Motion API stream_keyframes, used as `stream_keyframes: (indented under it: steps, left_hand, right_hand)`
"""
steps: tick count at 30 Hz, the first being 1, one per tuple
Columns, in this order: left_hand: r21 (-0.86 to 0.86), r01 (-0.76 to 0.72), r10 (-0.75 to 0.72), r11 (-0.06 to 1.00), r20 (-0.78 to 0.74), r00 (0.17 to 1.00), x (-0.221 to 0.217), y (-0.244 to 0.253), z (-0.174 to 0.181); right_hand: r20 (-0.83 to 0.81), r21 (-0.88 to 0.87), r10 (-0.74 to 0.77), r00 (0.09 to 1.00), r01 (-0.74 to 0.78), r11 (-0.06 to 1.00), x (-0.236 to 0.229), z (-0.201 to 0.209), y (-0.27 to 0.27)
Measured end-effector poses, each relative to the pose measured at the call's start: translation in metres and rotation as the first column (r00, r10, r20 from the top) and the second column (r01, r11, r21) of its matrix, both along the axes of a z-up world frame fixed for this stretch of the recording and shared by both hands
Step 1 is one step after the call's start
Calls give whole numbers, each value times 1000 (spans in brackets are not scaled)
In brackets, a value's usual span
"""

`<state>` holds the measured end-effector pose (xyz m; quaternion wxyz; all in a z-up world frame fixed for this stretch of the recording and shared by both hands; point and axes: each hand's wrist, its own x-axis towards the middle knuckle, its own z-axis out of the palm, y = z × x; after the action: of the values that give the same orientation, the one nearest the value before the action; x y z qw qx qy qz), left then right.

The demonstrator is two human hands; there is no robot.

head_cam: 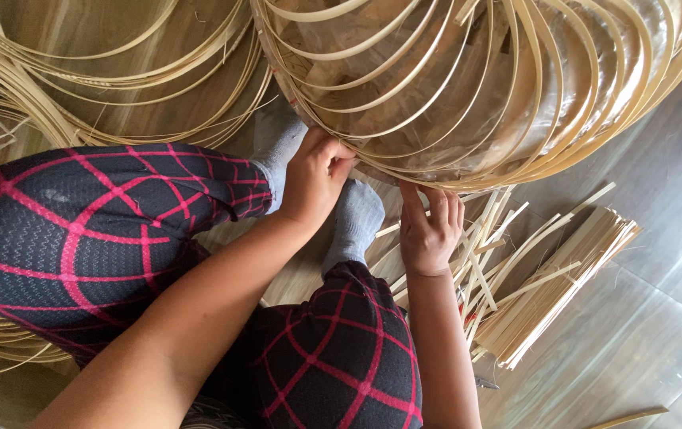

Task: The person weaves and secures thin bamboo strips onto a circular frame by hand, applying glue from a bottle to bond the pieces together.

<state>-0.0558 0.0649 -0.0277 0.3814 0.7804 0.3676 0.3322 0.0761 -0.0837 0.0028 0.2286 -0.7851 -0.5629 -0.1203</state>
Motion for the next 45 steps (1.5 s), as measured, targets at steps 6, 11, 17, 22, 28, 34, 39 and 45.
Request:
stream_keyframes:
  steps: [6,11,17,22,28,34,39,45]
  left_hand:
    - [-198,-114,128,974,60,990,-10,-6,-6]
    - [-845,46,361,533,276,891,-11,0,-22]
    - [-861,-6,507,509,294,810,12,-2,-26]
    - [-863,-77,513,499,222,829,18,0,-22]
    - [-859,-118,508,499,179,843,20,1,-23]
    - [-842,-173,500,511,128,857,23,8,-16]
    - [-805,-262,459,532,14,888,27,8,-19]
    - [-678,-321,456,661,23,889,33,9,-31]
  right_hand:
    - [35,-99,-29,999,32,995,-14,13,-2]
    - [43,-107,-5,999,9,994,-23,12,8]
    - [87,-119,-6,996,16,993,-22,9,13]
    - [105,-168,-16,994,34,985,-31,16,12]
    - [87,-157,135,987,-120,980,-35,15,27]
    - [144,-158,112,983,-89,984,-38,9,38]
    - [163,-167,101,982,-73,983,-38,1,36]
    - [267,-181,83,960,-35,983,-41,2,42]
